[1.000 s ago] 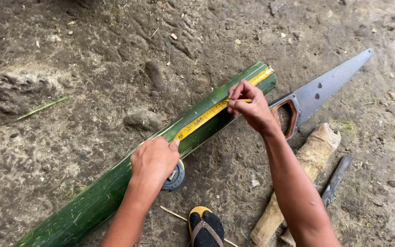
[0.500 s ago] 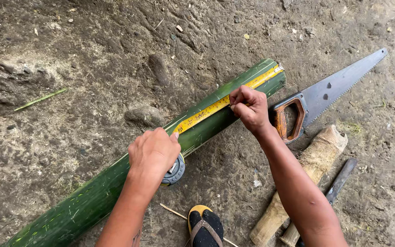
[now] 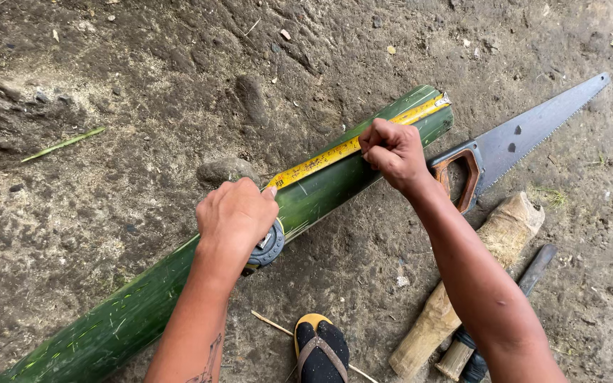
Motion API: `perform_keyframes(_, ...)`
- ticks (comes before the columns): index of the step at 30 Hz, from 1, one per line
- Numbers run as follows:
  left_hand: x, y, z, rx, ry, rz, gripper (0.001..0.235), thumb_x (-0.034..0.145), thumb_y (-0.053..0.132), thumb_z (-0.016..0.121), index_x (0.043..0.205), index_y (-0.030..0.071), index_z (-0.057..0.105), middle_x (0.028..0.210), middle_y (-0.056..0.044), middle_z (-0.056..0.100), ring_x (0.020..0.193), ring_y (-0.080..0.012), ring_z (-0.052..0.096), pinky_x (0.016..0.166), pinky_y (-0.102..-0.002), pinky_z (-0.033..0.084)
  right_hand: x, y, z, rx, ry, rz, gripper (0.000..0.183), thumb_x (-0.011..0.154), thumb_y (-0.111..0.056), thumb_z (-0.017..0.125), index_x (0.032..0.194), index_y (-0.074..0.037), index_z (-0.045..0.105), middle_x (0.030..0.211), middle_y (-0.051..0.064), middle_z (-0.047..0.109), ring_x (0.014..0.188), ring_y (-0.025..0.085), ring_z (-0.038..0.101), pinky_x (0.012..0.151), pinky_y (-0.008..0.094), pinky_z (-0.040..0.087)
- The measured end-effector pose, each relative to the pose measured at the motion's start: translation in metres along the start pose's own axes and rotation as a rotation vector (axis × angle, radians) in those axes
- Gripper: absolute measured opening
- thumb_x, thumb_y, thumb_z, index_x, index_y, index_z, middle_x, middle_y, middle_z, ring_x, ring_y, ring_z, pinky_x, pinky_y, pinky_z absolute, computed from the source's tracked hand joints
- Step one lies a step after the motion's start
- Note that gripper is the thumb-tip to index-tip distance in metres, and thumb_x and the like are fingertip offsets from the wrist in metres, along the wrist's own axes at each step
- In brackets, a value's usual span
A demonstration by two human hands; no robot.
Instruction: The person measures a bamboo pole with a tape measure and marks it with a pencil. They then use a machete to split the bamboo lengthwise and a hand saw to cut it into sections. Finally, they use a wooden mallet to drive a wooden peg into the bamboo.
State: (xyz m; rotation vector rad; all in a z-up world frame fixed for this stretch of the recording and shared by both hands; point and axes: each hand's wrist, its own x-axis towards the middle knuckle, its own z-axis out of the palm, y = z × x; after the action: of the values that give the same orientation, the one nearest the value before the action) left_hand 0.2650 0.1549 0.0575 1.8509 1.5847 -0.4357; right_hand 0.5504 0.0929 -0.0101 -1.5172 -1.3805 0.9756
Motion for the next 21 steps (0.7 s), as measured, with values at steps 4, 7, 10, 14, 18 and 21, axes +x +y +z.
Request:
perform_keyframes(4,0.011,-0.001,0.003,0.026,-0.003,-0.008,0.043,0.097,0.044,0.057,0.104,0.007,0.078,0.106,-0.02,0.074,0.104,-0.0387,0.069,0.094,-0.049,0.052,0.003,0.003,0.0,-0.085,-0.027,-0.109,0.009,0.076,0.005,0.057,0.076,0.001,0.049,0.074,0.006,0.062,0.065,0.01,0.054,0.06,0.026,0.045)
perform_keyframes(7,0.017,0.0,0.004,0.028,0.047,0.003,0.042,0.095,0.044,0.058,0.104,0.008,0.077,0.106,-0.019,0.073,0.104,-0.0392,0.068,0.092,-0.05,0.052,0.003,0.002,-0.002,-0.125,-0.053,-0.09,0.006,0.077,0.004,0.056,0.076,0.0,0.051,0.072,0.005,0.062,0.063,0.011,0.054,0.059,0.027,0.045)
perform_keyframes(10,0.02,-0.001,0.006,0.04,0.06,0.014,0.042,0.095,0.044,0.058,0.103,0.008,0.078,0.106,-0.019,0.073,0.103,-0.039,0.069,0.092,-0.049,0.053,0.002,0.0,-0.002,-0.153,-0.065,-0.081,0.004,0.077,0.003,0.056,0.077,0.0,0.053,0.071,0.005,0.061,0.062,0.011,0.054,0.059,0.027,0.046)
perform_keyframes(14,0.023,-0.004,0.008,0.06,0.043,0.017,0.043,0.097,0.045,0.057,0.104,0.009,0.078,0.106,-0.018,0.074,0.103,-0.0387,0.07,0.092,-0.049,0.053,0.005,0.0,0.0,-0.067,-0.038,-0.077,0.007,0.077,0.003,0.057,0.077,0.001,0.05,0.077,0.006,0.063,0.066,0.011,0.055,0.059,0.028,0.046)
perform_keyframes(18,0.024,-0.002,0.008,0.064,0.03,0.011,0.041,0.097,0.043,0.056,0.104,0.009,0.078,0.107,-0.018,0.074,0.103,-0.0389,0.07,0.09,-0.05,0.054,0.009,-0.001,-0.003,-0.101,-0.092,-0.028,0.006,0.077,0.003,0.055,0.076,0.001,0.05,0.074,0.005,0.063,0.063,0.011,0.056,0.058,0.028,0.047)
perform_keyframes(21,0.022,-0.002,0.006,0.062,0.05,0.024,0.042,0.097,0.044,0.057,0.104,0.009,0.078,0.108,-0.019,0.073,0.103,-0.039,0.07,0.09,-0.05,0.054,0.008,-0.001,-0.004,-0.25,-0.124,-0.101,0.004,0.076,0.001,0.057,0.079,0.001,0.058,0.069,0.005,0.061,0.062,0.01,0.058,0.059,0.028,0.048)
